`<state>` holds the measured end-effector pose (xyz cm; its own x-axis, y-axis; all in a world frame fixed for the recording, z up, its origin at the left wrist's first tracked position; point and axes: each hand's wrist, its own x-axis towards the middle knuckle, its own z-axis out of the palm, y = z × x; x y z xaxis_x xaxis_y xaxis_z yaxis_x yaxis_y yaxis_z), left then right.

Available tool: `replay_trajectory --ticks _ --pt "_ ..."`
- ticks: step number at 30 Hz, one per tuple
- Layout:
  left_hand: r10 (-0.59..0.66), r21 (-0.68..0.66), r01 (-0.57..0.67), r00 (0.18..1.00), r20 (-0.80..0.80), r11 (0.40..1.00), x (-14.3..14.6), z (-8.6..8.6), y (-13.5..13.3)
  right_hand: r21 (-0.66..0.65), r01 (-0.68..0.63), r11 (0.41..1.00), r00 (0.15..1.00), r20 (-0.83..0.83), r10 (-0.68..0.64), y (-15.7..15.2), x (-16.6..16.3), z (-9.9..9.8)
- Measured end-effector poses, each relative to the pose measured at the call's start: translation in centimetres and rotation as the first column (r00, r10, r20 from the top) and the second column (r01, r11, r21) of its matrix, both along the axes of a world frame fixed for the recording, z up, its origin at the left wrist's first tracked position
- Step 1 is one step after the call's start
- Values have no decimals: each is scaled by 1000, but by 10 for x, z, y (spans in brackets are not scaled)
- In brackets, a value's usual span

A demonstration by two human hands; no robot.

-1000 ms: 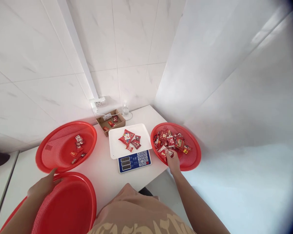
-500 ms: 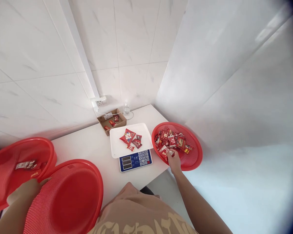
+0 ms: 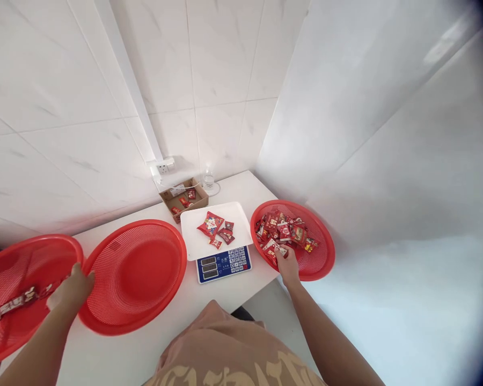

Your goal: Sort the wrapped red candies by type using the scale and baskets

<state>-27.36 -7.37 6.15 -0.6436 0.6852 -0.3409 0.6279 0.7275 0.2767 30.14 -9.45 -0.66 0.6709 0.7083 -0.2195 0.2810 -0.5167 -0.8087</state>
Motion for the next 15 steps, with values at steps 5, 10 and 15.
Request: replay_trajectory --ticks 5,10,15 --pt "-483 29 484 875 -18 875 103 0 23 -27 1 1000 1000 5 -1 1 2 -6" --pt "-735 253 706 677 35 662 226 -12 68 -8 11 1000 1000 23 -11 2 3 -8" --pt "-685 254 652 726 62 714 285 -27 112 -38 5 999 1000 26 -4 2 2 -6"
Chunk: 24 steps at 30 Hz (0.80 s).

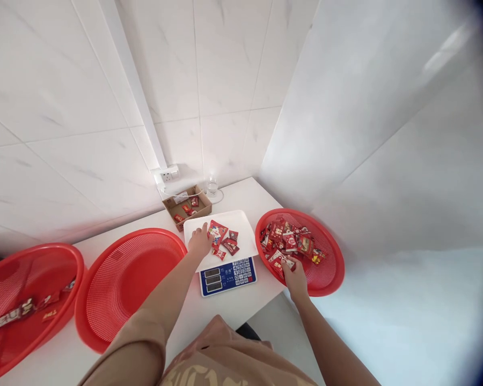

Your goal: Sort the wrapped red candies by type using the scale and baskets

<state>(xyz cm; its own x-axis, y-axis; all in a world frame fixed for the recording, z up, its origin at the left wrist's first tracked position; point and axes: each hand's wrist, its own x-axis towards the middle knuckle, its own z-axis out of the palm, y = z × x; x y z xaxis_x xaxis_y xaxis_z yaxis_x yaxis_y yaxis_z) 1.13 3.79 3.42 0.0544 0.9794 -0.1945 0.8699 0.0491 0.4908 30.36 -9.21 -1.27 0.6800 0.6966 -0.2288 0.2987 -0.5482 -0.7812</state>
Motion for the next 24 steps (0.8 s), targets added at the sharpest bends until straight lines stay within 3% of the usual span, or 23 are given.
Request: replay_trajectory --ticks 4,7,12,15,19,22,24 --pt "53 -26 -52 997 61 998 4 -9 12 -12 -9 1000 1000 3 9 -1 -1 3" --pt "83 10 -84 989 122 996 -8 -10 4 -20 -20 1000 1000 8 20 -1 -2 5" --pt "160 163 -182 977 138 970 -61 6 -43 -33 -15 999 1000 -20 15 0 -1 7" --pt "179 254 -184 983 44 949 -92 17 -76 -2 -20 1000 1000 -24 20 0 -1 5" --pt "-37 315 107 975 -219 943 -91 15 -90 22 -35 999 999 -22 36 0 -1 3" --pt "-285 225 333 933 -220 916 -58 3 -79 11 -30 999 999 -18 30 -1 -2 5" --pt "-457 168 488 868 -193 857 -30 -6 -66 -13 -27 1000 999 -21 26 -2 -3 7"
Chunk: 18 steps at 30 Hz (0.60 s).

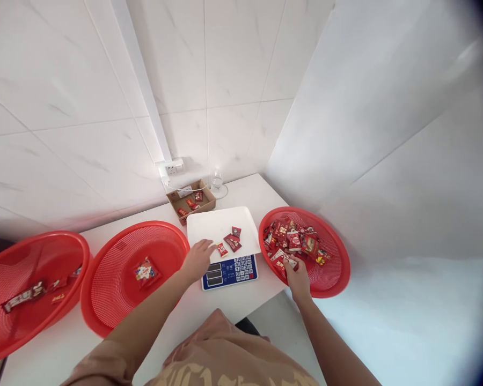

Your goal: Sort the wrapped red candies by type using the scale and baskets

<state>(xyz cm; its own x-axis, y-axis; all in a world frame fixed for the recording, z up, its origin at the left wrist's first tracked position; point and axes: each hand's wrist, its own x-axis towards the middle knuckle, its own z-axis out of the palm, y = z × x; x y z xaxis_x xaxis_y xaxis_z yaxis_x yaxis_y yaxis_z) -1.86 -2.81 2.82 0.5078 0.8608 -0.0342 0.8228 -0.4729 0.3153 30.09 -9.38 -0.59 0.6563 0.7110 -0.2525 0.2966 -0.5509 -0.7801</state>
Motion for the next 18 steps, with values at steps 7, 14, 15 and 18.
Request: replay_trajectory --ticks 7,14,15,18 --pt "-344 -267 327 939 -18 906 65 -14 55 16 16 1000 1000 18 -16 0 2 -3" --pt "-207 -356 211 977 49 911 79 -19 75 -1 9 1000 1000 16 -9 1 3 -4" --pt "-166 -358 184 983 80 916 77 -19 74 -11 6 1000 1000 12 -6 0 2 -3" --pt "-18 -363 93 979 205 927 69 -16 70 -15 7 1000 1000 9 -7 -1 2 -2"
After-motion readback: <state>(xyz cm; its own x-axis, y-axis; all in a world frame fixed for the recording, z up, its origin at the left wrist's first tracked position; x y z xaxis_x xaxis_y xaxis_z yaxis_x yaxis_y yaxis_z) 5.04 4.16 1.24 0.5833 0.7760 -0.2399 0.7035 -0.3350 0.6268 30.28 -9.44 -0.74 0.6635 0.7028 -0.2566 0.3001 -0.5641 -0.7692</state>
